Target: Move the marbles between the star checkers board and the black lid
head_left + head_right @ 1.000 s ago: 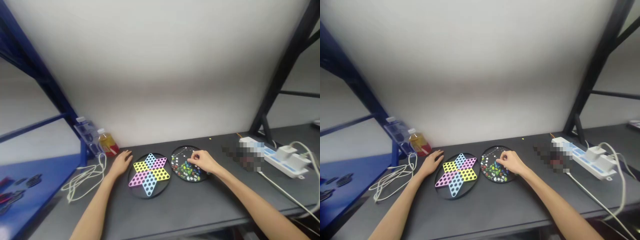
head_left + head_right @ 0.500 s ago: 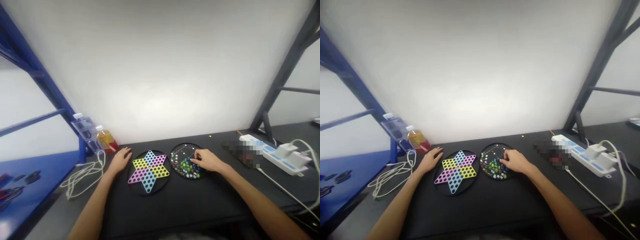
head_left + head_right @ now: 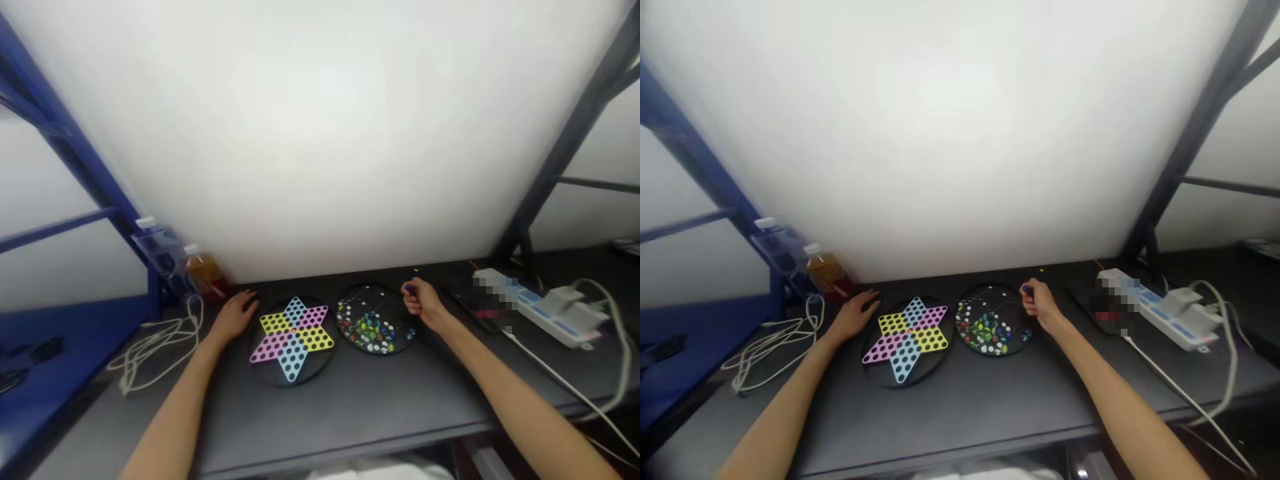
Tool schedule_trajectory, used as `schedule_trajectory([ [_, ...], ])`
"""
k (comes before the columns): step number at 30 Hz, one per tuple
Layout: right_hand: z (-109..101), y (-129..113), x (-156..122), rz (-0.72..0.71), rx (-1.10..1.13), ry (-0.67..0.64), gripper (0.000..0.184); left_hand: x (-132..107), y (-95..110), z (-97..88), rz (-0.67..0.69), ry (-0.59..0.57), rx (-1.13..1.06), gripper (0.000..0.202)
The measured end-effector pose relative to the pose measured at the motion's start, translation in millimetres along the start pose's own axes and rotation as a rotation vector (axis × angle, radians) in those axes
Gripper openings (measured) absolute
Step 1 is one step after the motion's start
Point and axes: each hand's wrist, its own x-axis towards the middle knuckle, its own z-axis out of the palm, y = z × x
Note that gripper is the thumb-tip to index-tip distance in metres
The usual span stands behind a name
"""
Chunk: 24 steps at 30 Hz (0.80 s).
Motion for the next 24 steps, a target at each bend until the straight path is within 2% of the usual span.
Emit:
schedule_trajectory([
  [4,-8,-2,-2,0.010,0.051,-0.054,0.038,0,0,0.7,0.000,0.002,-0.010,0.057],
  [8,-7,-6,-12,-0.051,-0.074,-0.095,0.039,0,0,1.0,-0.011,-0.007,-0.006,0.058],
  [10,-6,-11,-22,-0.113,-0.272,-0.089,0.041,0,0,1.4,-0.012,-0.003,0.001,0.058],
  [13,-9,-22,-39,-0.283,-0.713,-0.081,0.037,1,-1,2.6,0.001,0.016,0.009,0.058],
  [15,-12,-26,-48,-0.353,-0.953,-0.141,0.027,1,-3,3.6,0.012,0.014,0.010,0.058],
  [17,-14,-27,-54,-0.351,-1.090,-0.244,0.021,2,-4,4.4,0.008,0.012,0.009,0.058],
  [20,-17,-21,-53,-0.327,-1.169,-0.340,0.018,2,-4,4.4,-0.002,0.014,0.005,0.058],
  [24,-20,-11,-41,-0.338,-1.095,-0.220,0.024,1,-2,2.4,0.015,0.011,0.010,0.058],
])
